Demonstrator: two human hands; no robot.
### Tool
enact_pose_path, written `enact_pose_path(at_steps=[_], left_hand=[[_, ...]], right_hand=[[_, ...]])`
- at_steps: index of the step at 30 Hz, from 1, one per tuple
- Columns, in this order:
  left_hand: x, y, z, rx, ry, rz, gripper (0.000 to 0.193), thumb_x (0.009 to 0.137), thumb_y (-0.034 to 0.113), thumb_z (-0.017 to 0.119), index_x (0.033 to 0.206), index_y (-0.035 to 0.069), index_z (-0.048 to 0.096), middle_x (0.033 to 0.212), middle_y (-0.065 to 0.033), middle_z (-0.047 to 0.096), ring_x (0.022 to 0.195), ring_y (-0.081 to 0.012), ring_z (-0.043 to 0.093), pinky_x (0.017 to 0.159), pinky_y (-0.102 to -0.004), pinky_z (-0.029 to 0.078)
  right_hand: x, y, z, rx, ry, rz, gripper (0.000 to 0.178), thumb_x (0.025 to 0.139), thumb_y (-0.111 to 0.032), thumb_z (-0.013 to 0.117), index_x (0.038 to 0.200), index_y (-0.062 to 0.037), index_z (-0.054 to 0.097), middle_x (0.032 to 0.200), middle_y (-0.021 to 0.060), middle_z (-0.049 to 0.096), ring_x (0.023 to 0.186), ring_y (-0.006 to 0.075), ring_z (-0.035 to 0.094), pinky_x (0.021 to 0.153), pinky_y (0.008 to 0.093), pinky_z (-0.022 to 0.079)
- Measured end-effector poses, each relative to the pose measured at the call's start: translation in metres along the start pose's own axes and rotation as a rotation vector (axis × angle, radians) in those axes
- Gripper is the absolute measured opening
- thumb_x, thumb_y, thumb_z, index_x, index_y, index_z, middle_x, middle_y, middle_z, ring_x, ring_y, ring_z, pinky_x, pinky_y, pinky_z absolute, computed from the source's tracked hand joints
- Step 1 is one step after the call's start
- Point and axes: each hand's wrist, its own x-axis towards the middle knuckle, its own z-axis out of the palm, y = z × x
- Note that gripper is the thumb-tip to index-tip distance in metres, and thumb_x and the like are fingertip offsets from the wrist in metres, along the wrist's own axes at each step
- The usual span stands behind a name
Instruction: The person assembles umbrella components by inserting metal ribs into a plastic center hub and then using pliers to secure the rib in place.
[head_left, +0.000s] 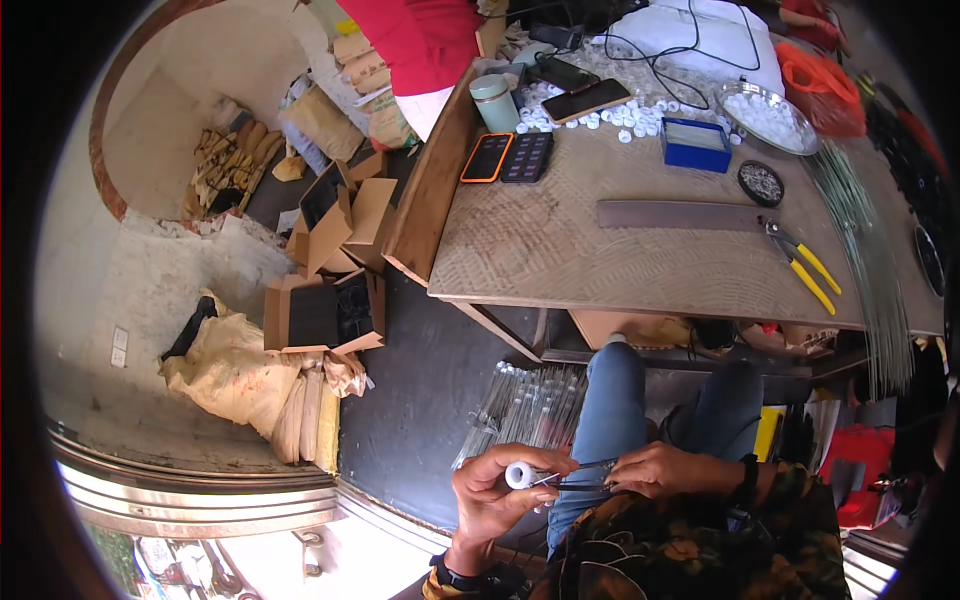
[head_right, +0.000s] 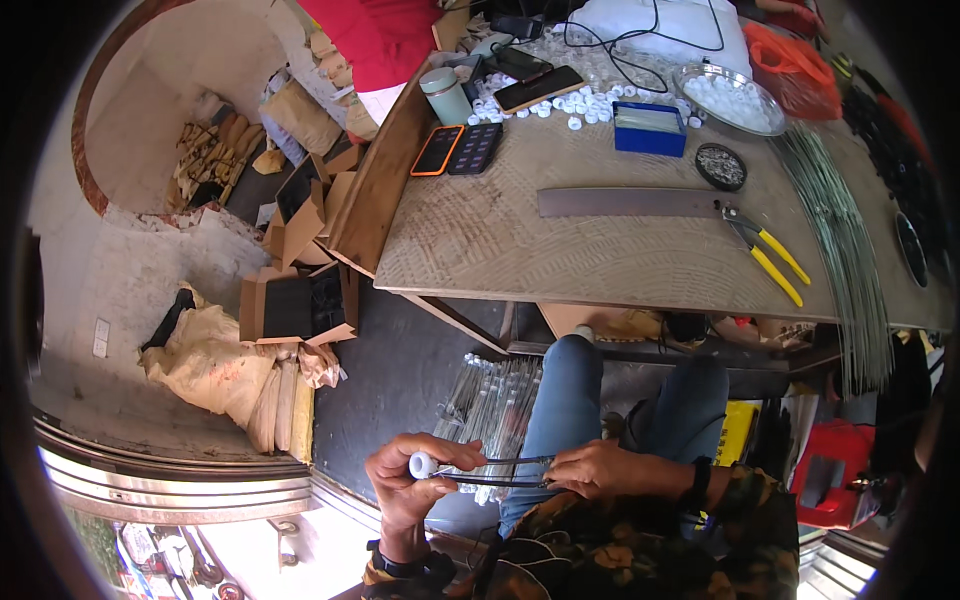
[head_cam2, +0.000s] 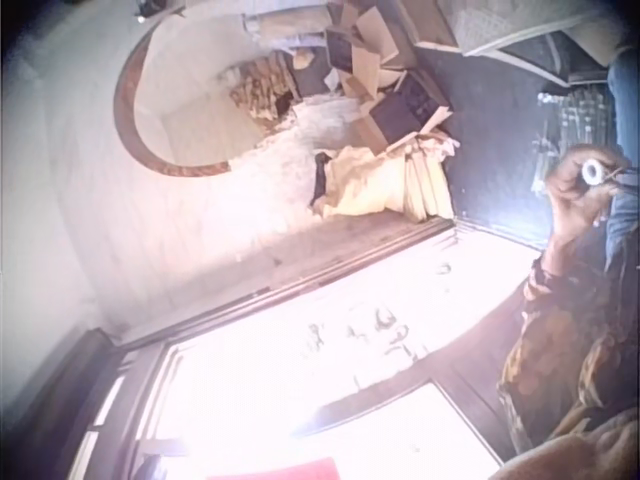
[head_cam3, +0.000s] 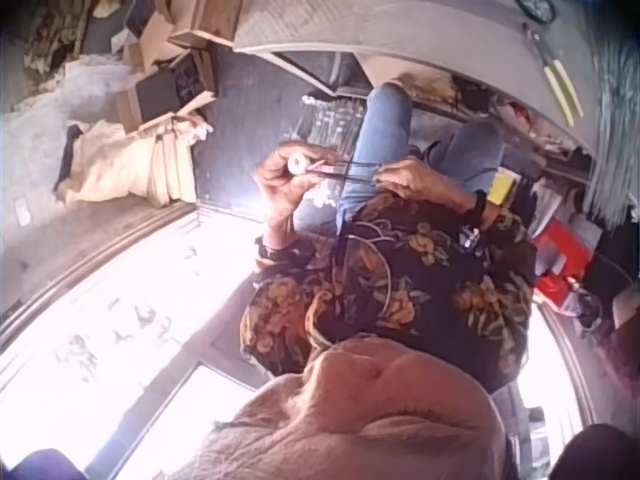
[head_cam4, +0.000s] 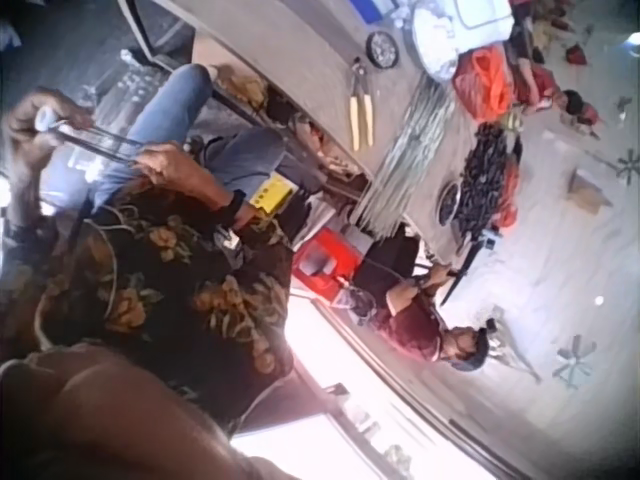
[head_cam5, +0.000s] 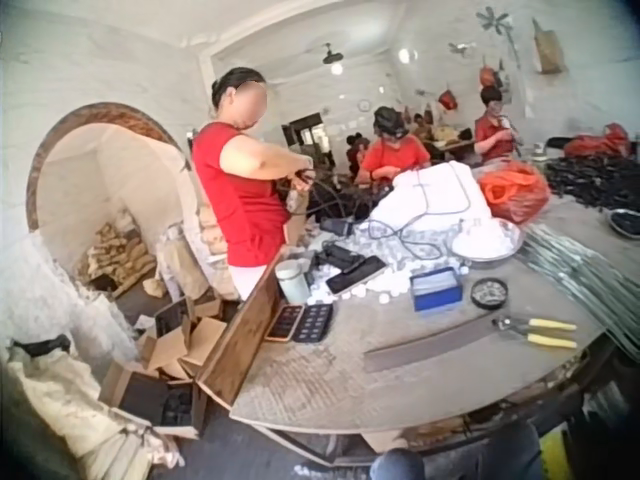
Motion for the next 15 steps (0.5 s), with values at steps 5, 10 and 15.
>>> enact_pose_path(at_steps=[5,10,15], left_hand=[[0.008,-0.002,0.001,-0.055,-0.111,0.026,0.015,0.075,-0.003,0.062,0.088,-0.004,0.055,0.083,-0.0152,0.063,0.084,-0.0249,0.062,0.086,-0.0428,0.046],[0.0,0.005,0.015,0.12,0.108,-0.053,0.012,0.077,-0.007,0.058,0.086,-0.002,0.052,0.08,-0.014,0.063,0.081,-0.0219,0.063,0.087,-0.0414,0.046],[0.001,0.001,0.016,0.017,0.13,-0.06,0.013,0.076,-0.006,0.06,0.084,-0.001,0.052,0.08,-0.0134,0.063,0.081,-0.0225,0.062,0.087,-0.0427,0.045]], right_hand=[[-0.003,-0.002,0.007,-0.016,0.061,-0.004,0.02,0.075,-0.009,0.06,0.094,-0.0029,0.06,0.083,0.0075,0.059,0.068,0.025,0.061,0.055,0.0332,0.05],[-0.005,-0.017,0.029,-0.219,0.202,0.022,0.017,0.075,-0.009,0.061,0.09,-0.0017,0.059,0.079,0.0074,0.057,0.064,0.022,0.06,0.049,0.0311,0.049],[-0.007,-0.016,0.018,-0.257,0.1,0.05,0.018,0.074,-0.008,0.061,0.09,-0.0011,0.059,0.08,0.0075,0.057,0.063,0.021,0.06,0.048,0.0295,0.048]])
